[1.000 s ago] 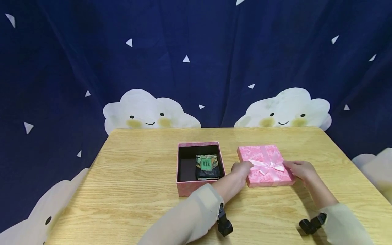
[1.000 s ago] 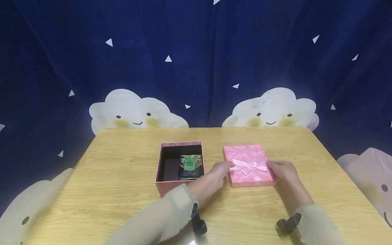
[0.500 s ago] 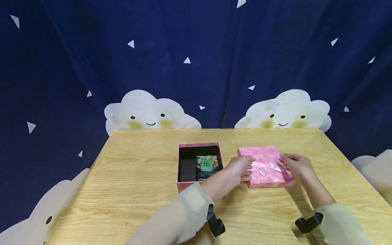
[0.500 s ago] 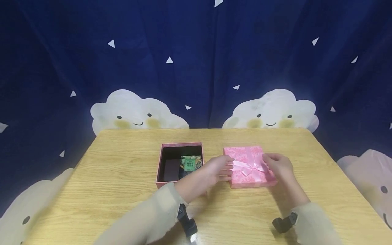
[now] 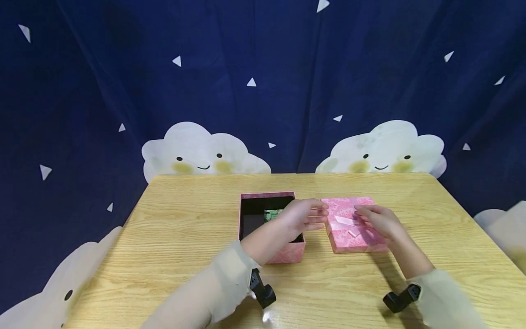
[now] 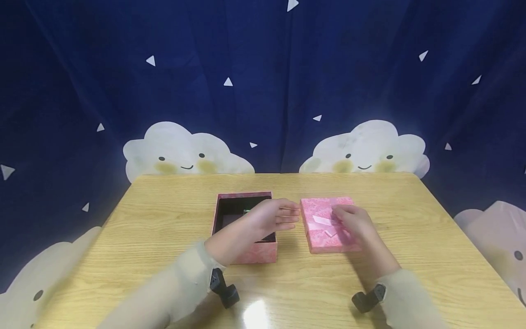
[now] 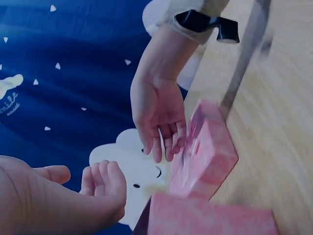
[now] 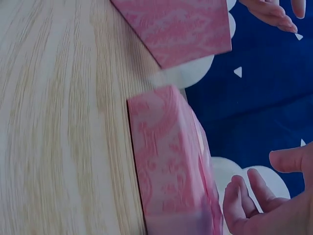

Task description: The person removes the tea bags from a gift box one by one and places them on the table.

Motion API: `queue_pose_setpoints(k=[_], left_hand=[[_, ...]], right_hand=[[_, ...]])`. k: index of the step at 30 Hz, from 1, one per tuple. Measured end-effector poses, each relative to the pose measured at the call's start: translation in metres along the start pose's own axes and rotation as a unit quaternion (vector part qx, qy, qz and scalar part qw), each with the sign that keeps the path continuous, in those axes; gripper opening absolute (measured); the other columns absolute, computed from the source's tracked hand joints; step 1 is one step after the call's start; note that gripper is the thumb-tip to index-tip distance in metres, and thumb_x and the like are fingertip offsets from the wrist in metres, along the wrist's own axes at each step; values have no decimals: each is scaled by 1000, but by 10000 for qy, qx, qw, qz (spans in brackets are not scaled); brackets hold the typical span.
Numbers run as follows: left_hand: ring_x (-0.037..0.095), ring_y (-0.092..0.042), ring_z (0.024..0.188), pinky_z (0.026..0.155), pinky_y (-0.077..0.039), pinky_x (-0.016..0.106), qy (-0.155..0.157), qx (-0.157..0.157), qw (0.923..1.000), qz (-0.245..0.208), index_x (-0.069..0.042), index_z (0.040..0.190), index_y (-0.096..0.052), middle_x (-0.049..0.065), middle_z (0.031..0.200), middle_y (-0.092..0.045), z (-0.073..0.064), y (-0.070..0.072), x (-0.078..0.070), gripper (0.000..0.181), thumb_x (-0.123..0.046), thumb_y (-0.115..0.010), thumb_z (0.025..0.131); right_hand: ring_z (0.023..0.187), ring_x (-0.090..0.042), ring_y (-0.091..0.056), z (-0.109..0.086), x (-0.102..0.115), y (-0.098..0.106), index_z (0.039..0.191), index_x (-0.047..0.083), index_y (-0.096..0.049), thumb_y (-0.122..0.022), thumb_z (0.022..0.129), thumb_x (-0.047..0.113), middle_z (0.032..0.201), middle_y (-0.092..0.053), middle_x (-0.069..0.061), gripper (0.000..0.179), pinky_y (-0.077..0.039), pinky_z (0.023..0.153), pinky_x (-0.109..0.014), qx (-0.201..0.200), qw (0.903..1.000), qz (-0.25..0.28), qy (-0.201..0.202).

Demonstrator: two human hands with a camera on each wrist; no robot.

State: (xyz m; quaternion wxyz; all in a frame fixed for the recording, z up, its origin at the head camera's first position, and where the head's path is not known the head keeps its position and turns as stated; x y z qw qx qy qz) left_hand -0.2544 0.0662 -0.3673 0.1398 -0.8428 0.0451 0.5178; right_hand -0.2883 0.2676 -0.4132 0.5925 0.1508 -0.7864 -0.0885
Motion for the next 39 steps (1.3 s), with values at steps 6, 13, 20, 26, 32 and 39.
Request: queue_pose_setpoints(k=[6,13,20,26,32,39], left_hand=[[15,-64,86,98,-53,36,-63,-250,9995,167,-1,111,-67,7,97,-68,-4,30,-9,27,-19,-53,95],[11,-59,79,94,-54,34,53,-463,9986,242,-2,113,-65,-1,86,-62,-6,65,-10,27,-18,-49,98],[10,-59,82,100,-51,35,215,-641,9969,411,-2,124,-61,6,108,-66,-6,89,-5,34,-20,-46,99],[28,-55,123,112,-41,41,462,-523,9965,451,0,138,-47,18,141,-51,-3,98,2,44,-21,-42,99],[33,-41,136,118,-32,43,709,-639,9945,433,6,140,-40,23,145,-42,0,109,10,52,-23,-46,97],[20,-39,86,116,-22,44,742,-815,9933,351,4,123,-42,14,116,-40,6,116,14,32,-15,-41,97]], right_hand=[[82,2,-61,2,11,-20,135,-15,-40,-51,99,28,90,-65,13,57,-54,74,-17,100,9999,20,99],[87,1,-61,4,23,-39,135,-12,-43,-49,100,26,102,-70,-3,52,-53,76,-19,129,9992,-337,175],[87,-5,-66,4,33,-59,135,-13,-40,-51,99,27,130,-55,-28,55,-58,81,-26,400,9990,89,165],[84,-3,-64,4,38,-72,133,-14,-41,-52,98,21,106,-65,-7,51,-59,81,-28,561,9976,389,115],[81,1,-62,4,41,-81,130,-12,-47,-55,97,21,89,-64,11,47,-57,81,-23,586,9977,308,143],[83,1,-63,3,51,-97,128,-14,-46,-54,97,17,98,-66,2,45,-56,88,-23,838,9948,435,378]])
Point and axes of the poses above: each hand's wrist, its own z-axis towards the middle knuckle, its own y-axis out of the back of the hand, x = y × z, the point moved 10 cm from there along z, towards the middle knuckle
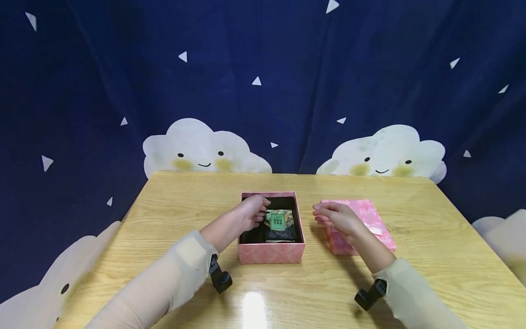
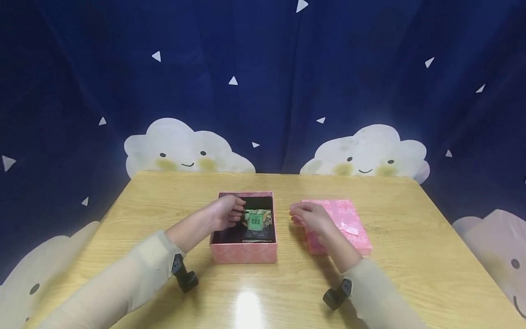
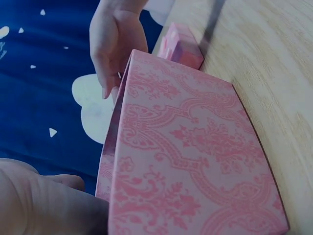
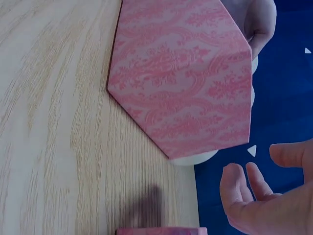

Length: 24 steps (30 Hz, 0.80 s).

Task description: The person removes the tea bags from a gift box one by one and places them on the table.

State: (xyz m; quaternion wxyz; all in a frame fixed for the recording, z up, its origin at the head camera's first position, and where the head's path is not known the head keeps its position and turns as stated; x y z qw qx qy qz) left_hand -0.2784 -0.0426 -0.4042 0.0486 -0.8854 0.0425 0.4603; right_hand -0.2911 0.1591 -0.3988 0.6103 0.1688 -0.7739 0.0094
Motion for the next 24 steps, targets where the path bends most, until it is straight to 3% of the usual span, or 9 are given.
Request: queue_pose_setpoints(k=[1,4,6,9,13,16,19,24], left_hand=[[17,-35,78,114,-23,44,-11,-50,10000,-1,3,117,-43,12,109,-38,1,1,0,27,-14,-40,97],[17,-29,74,113,-24,43,-7,-169,9998,-82,3,118,-42,14,113,-39,2,4,2,27,-13,-40,96],[21,-35,86,115,-25,44,34,-232,9997,-112,4,127,-40,18,126,-39,2,4,3,37,-15,-42,96],[22,-34,88,100,-34,36,111,-349,9993,-103,0,123,-44,13,114,-43,4,4,8,34,-18,-46,95],[21,-35,81,80,-32,30,201,-540,9983,-64,-3,114,-49,7,94,-39,6,2,14,29,-22,-51,92],[27,-45,96,89,-39,34,249,-664,9975,-78,0,126,-48,17,113,-46,6,2,18,42,-23,-53,91],[32,-46,107,99,-39,39,250,-712,9971,-50,0,132,-45,24,129,-42,7,3,20,48,-24,-52,91],[37,-45,117,107,-37,45,289,-684,9972,-79,1,135,-42,26,133,-40,8,6,22,51,-25,-51,92]], right_hand=[[83,1,-63,1,1,-2,128,-15,-46,-54,97,17,98,-66,2,45,-56,89,-24,30,10000,-4,16],[84,1,-64,2,3,-10,128,-16,-45,-54,98,18,105,-66,-5,46,-55,91,-26,199,9998,3,74],[86,-1,-64,3,3,-15,128,-16,-44,-53,98,17,111,-64,-11,46,-55,94,-28,304,9995,76,34],[88,-5,-64,4,4,-22,129,-16,-42,-52,98,16,113,-63,-14,46,-53,97,-32,462,9988,159,-48],[86,-4,-65,4,5,-29,130,-17,-39,-51,99,16,103,-63,-7,47,-55,94,-30,565,9977,348,-151],[84,-3,-65,3,7,-33,131,-18,-36,-50,99,14,99,-63,-5,48,-57,88,-27,660,9967,433,-201],[84,-5,-66,4,8,-37,131,-18,-35,-49,99,13,99,-65,-5,47,-57,87,-26,768,9961,381,-230],[85,-7,-66,6,11,-41,130,-18,-38,-52,98,12,101,-66,-4,46,-57,89,-28,865,9956,270,-247]])
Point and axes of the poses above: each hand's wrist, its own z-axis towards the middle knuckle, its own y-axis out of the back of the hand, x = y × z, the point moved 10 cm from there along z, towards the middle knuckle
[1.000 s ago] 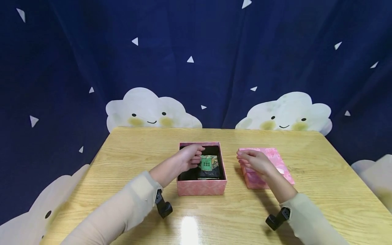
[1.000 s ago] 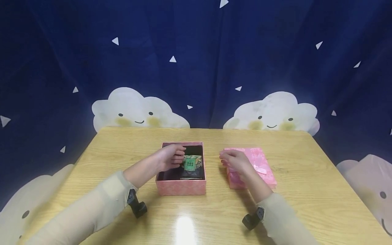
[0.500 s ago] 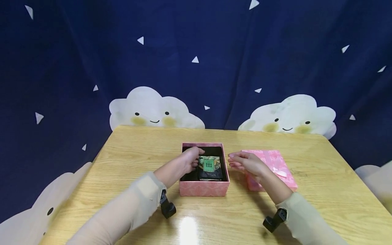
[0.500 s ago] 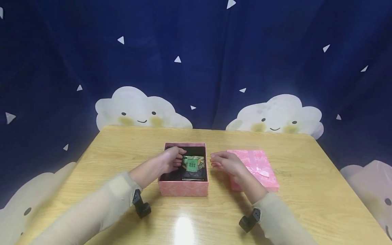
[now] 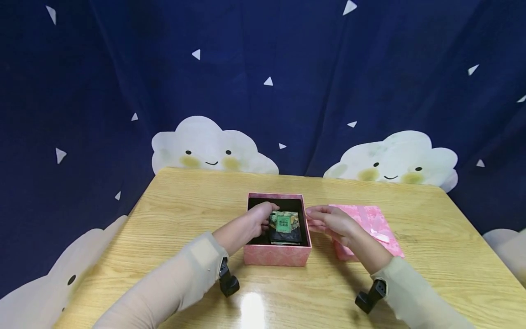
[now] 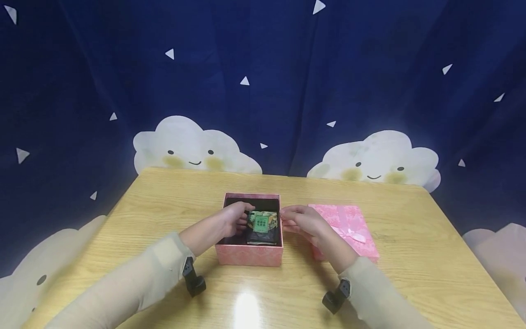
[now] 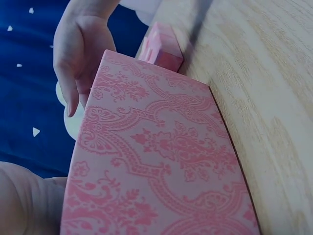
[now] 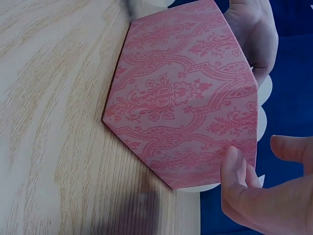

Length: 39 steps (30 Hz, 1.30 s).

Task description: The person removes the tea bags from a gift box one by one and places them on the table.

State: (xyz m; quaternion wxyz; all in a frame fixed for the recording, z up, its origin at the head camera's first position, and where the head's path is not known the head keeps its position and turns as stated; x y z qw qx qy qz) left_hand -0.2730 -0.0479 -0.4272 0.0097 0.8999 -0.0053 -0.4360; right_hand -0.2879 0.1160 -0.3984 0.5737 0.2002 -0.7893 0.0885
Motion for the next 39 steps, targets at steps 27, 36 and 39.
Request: queue_pose_setpoints(k=[27,36,39], left_hand=[[36,-45,129,111,-38,44,93,221,9997,-54,0,145,-34,24,144,-40,-6,-1,-12,59,-25,-51,94],[37,-40,134,111,-42,44,331,483,9980,-258,9,142,-32,26,147,-36,-4,-15,-19,60,-26,-51,96],[38,-41,133,110,-43,45,354,575,9976,-179,9,140,-33,27,145,-38,-2,-21,-22,58,-26,-50,97]], right_hand=[[94,-13,-63,2,-11,-1,130,-15,-41,-57,94,12,118,-58,-18,47,-56,85,-23,-156,9998,-54,-72],[93,-12,-63,2,-12,-1,129,-15,-42,-57,94,11,115,-59,-14,46,-56,87,-25,-165,9998,-59,-33],[94,-13,-63,2,-11,-1,129,-15,-42,-57,94,11,115,-59,-15,45,-56,87,-24,-198,9998,-37,-16]])
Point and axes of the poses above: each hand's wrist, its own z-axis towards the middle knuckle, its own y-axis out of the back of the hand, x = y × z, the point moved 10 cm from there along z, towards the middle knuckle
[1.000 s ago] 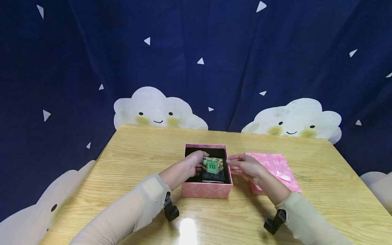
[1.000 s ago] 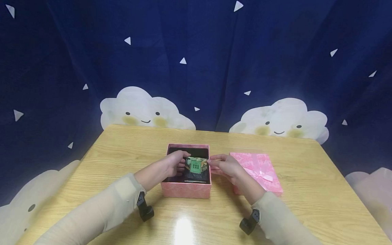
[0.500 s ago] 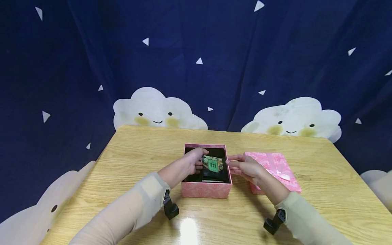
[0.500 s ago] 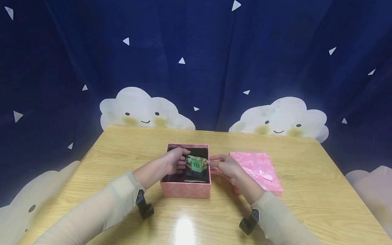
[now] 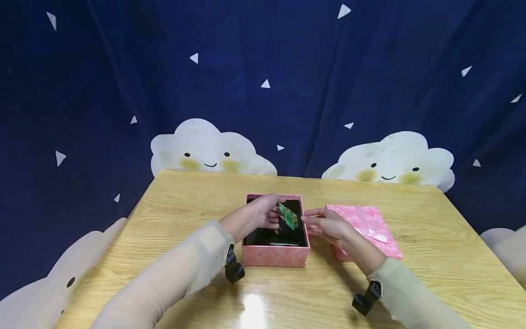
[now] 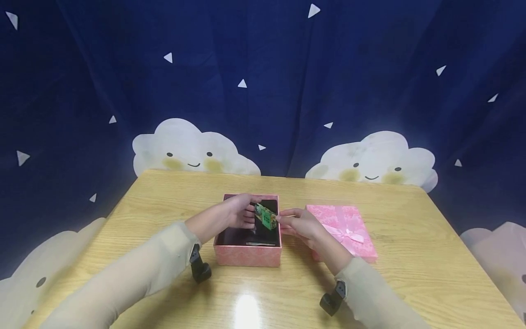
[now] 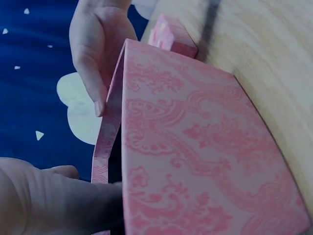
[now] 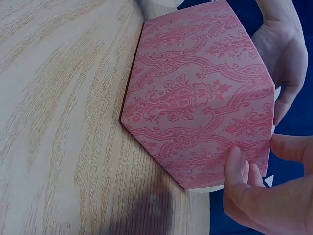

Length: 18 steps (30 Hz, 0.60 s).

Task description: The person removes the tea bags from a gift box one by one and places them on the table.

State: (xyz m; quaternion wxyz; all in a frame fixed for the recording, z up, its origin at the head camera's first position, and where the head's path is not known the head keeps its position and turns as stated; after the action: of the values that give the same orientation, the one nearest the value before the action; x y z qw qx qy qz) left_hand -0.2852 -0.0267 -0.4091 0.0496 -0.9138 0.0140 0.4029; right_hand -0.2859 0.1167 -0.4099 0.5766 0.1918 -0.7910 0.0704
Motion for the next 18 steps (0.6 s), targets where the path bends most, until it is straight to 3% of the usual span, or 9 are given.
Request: queue_pose_setpoints(k=[12,18], left_hand=[[34,-52,118,102,-49,42,55,336,9947,972,4,130,-46,27,137,-48,16,-17,-7,41,-19,-52,96],[39,-53,121,102,-48,46,-99,459,9910,1250,4,128,-48,28,133,-50,19,-22,-13,34,-12,-44,99]], right_hand=[[92,-12,-64,-2,-1,-1,128,-15,-42,-56,95,10,111,-61,-12,44,-57,86,-26,-30,10000,32,3],[89,-10,-64,-1,-2,-1,127,-16,-42,-56,95,10,109,-62,-11,44,-57,84,-25,-62,10000,71,29]])
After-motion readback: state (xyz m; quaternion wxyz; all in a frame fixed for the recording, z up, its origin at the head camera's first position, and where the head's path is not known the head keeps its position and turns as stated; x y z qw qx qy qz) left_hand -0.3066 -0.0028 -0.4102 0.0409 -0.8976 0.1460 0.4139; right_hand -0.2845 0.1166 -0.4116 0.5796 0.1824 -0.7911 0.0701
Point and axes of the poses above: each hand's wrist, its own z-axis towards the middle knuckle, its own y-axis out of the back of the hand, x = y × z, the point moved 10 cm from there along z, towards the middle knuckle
